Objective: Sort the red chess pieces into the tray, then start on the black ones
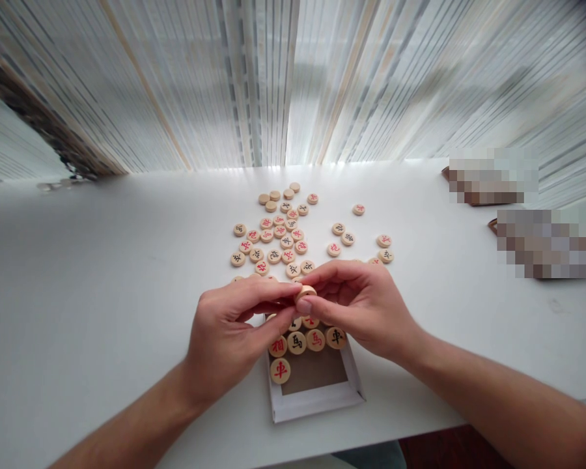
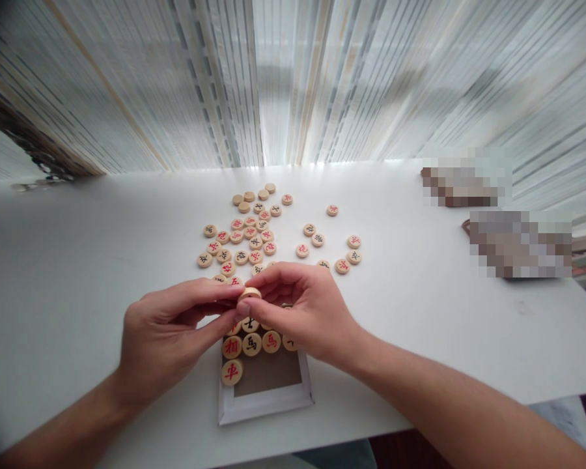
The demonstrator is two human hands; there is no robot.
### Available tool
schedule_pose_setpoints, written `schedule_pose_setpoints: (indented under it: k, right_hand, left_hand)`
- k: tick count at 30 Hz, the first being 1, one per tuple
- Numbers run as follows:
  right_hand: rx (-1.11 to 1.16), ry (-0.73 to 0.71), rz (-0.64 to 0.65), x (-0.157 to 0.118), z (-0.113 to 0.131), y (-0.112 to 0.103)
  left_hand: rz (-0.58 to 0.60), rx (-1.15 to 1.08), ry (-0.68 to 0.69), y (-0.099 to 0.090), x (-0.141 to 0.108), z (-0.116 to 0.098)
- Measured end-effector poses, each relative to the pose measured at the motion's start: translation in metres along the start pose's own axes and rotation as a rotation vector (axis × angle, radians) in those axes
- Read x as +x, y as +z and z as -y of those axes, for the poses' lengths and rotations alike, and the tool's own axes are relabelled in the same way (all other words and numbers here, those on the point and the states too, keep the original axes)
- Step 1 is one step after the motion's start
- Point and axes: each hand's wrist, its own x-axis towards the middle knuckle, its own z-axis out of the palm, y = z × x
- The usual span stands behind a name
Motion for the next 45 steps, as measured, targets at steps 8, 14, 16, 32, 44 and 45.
schedule_pose_setpoints:
  k: [8, 14, 16, 32, 44, 45]
  right_hand:
    - [0.002, 0.014, 0.036, 0.0, 0.001, -0.001]
    - [-0.197, -0.172, 0.028, 0.001, 0.0, -0.005]
    - [-0.254, -0.218, 0.019, 0.001, -0.001, -0.006]
    - [-0.022, -0.105, 0.03, -0.001, -0.002, -0.002]
    - [0.08, -0.004, 0.075, -0.001, 0.002, -0.001]
    - [0.095, 0.011, 0.061, -0.001, 0.002, -0.001]
  left_hand:
    - [0.046, 0.116, 0.153, -0.002, 0.003, 0.0]
    - [-0.022, -0.006, 0.021, -0.002, 0.0, 0.004]
    - [-0.044, 0.002, 0.02, -0.002, 0.0, 0.004]
    - [-0.096, -0.048, -0.087, -0.001, 0.006, -0.008]
    - [-0.069, -0.116, -0.124, -0.001, 0.006, -0.008]
    - [-0.071, -0.113, -0.124, -0.001, 0.006, -0.008]
